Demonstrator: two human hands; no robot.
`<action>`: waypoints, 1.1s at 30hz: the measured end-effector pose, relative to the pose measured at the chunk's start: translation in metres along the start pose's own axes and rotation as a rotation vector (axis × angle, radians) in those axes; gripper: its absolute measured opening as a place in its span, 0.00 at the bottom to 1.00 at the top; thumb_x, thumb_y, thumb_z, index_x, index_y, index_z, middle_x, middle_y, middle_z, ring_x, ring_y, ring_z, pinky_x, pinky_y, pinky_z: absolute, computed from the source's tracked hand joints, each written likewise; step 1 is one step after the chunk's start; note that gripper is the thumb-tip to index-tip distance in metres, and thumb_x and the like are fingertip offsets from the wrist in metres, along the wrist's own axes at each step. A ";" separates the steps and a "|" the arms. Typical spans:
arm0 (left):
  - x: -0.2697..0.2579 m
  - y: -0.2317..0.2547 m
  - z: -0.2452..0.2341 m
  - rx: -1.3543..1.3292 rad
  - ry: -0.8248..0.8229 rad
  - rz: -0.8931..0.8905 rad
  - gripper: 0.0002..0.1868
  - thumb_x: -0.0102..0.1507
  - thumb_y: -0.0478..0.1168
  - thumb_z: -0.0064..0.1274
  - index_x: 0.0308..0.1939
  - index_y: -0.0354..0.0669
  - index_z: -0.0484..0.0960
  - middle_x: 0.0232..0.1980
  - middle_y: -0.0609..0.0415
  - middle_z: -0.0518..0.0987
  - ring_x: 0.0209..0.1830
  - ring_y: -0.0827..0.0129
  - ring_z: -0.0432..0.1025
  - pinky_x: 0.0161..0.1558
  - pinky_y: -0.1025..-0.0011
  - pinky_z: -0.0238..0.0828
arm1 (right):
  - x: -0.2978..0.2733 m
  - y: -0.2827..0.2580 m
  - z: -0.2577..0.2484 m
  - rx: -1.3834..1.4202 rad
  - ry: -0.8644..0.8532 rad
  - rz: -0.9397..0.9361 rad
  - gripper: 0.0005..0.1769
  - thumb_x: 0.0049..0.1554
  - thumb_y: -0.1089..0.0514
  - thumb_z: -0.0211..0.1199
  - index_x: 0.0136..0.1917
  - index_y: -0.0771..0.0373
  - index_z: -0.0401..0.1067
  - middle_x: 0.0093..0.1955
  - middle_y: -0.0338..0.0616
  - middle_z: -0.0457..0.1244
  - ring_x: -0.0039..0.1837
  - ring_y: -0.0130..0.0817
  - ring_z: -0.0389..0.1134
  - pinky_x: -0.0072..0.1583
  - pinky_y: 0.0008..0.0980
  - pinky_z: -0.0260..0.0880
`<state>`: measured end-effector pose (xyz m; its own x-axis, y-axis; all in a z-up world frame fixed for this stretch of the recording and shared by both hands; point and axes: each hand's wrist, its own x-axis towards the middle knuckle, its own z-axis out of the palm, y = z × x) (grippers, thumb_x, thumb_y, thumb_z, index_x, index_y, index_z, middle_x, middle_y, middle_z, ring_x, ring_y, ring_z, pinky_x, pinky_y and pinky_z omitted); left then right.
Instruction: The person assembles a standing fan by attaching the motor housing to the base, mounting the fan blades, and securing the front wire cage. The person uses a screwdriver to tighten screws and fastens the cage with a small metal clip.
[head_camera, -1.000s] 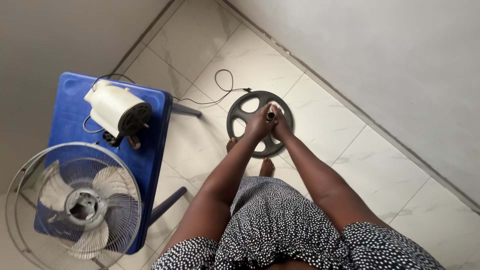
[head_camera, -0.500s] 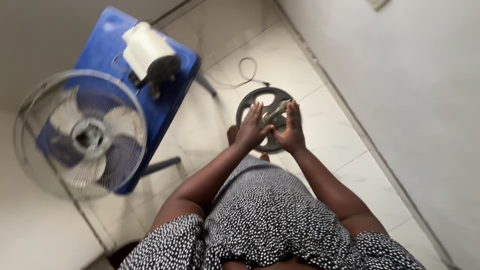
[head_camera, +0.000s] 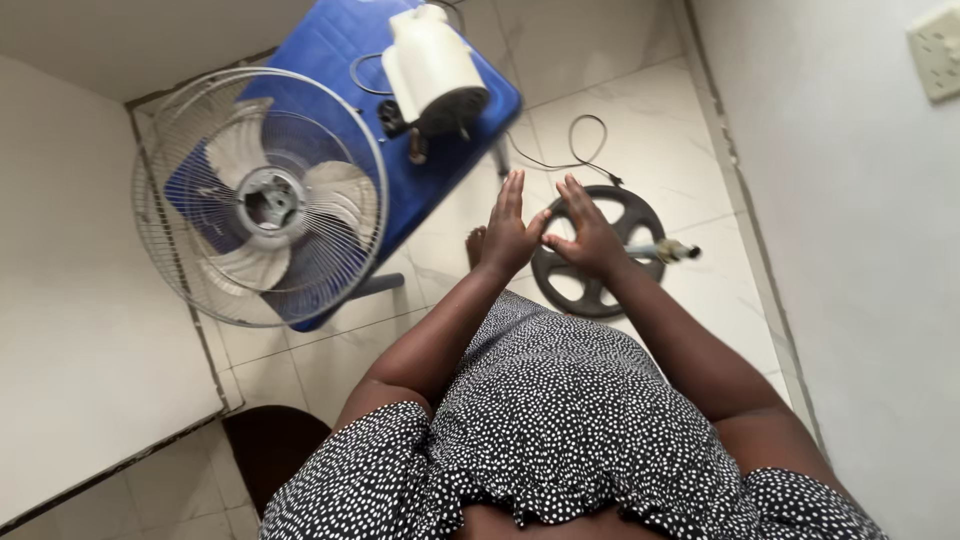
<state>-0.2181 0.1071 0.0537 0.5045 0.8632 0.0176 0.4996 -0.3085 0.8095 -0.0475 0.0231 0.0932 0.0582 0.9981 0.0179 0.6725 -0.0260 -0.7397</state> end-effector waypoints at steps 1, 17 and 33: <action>0.011 -0.006 -0.011 0.006 0.035 0.011 0.46 0.67 0.53 0.56 0.81 0.43 0.50 0.84 0.38 0.53 0.84 0.47 0.48 0.78 0.54 0.50 | 0.019 -0.003 0.002 0.053 -0.021 0.028 0.55 0.53 0.39 0.70 0.82 0.61 0.49 0.86 0.58 0.41 0.85 0.52 0.43 0.79 0.46 0.49; 0.222 -0.127 -0.152 0.140 0.174 -0.406 0.50 0.62 0.60 0.60 0.76 0.35 0.57 0.79 0.31 0.55 0.82 0.44 0.47 0.77 0.55 0.46 | 0.307 0.031 0.088 0.704 0.175 0.516 0.38 0.67 0.35 0.50 0.73 0.70 0.62 0.67 0.51 0.65 0.68 0.37 0.65 0.68 0.34 0.64; 0.272 -0.134 -0.182 -0.030 -0.080 -0.690 0.62 0.55 0.70 0.59 0.79 0.38 0.50 0.67 0.34 0.74 0.65 0.45 0.72 0.61 0.56 0.71 | 0.340 0.045 0.098 1.176 -0.079 0.956 0.44 0.61 0.27 0.48 0.71 0.67 0.68 0.67 0.52 0.67 0.66 0.39 0.70 0.64 0.36 0.72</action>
<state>-0.2765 0.4561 0.0567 0.1291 0.8256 -0.5493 0.7059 0.3125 0.6357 -0.0698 0.3669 0.0005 0.0545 0.6333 -0.7720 -0.5492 -0.6267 -0.5529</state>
